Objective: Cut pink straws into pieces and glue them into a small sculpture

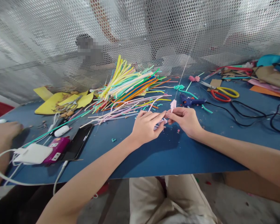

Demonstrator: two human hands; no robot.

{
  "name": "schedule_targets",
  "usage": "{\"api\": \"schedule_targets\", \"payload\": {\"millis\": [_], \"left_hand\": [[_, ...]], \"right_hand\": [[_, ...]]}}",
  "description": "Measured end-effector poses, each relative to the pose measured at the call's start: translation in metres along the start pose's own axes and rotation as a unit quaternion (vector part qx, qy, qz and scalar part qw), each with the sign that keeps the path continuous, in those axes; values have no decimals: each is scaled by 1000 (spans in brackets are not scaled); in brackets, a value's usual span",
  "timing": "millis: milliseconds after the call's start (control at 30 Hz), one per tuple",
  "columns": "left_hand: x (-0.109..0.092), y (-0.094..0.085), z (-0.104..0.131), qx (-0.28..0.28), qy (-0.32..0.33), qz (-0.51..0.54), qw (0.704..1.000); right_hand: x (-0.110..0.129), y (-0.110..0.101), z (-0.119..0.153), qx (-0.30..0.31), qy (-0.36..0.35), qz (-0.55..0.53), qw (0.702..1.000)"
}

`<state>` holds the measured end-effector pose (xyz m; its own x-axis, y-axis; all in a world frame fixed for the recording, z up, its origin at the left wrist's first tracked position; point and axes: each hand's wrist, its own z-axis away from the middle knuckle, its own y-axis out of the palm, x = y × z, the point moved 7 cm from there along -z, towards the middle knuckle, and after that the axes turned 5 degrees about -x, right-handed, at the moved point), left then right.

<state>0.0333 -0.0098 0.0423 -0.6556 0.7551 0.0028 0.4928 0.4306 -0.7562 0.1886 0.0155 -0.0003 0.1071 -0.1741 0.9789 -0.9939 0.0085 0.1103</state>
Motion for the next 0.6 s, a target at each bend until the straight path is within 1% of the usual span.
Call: {"api": "schedule_targets", "payload": {"millis": [300, 433, 600], "left_hand": [[-7, -1, 1, 6, 38, -50, 998], [-9, -4, 0, 0, 62, -67, 996], [-14, -6, -1, 5, 76, -92, 993]], "right_hand": [[4, 1, -1, 6, -22, 39, 999], [4, 2, -1, 14, -27, 27, 999], [6, 2, 0, 16, -35, 22, 999]]}}
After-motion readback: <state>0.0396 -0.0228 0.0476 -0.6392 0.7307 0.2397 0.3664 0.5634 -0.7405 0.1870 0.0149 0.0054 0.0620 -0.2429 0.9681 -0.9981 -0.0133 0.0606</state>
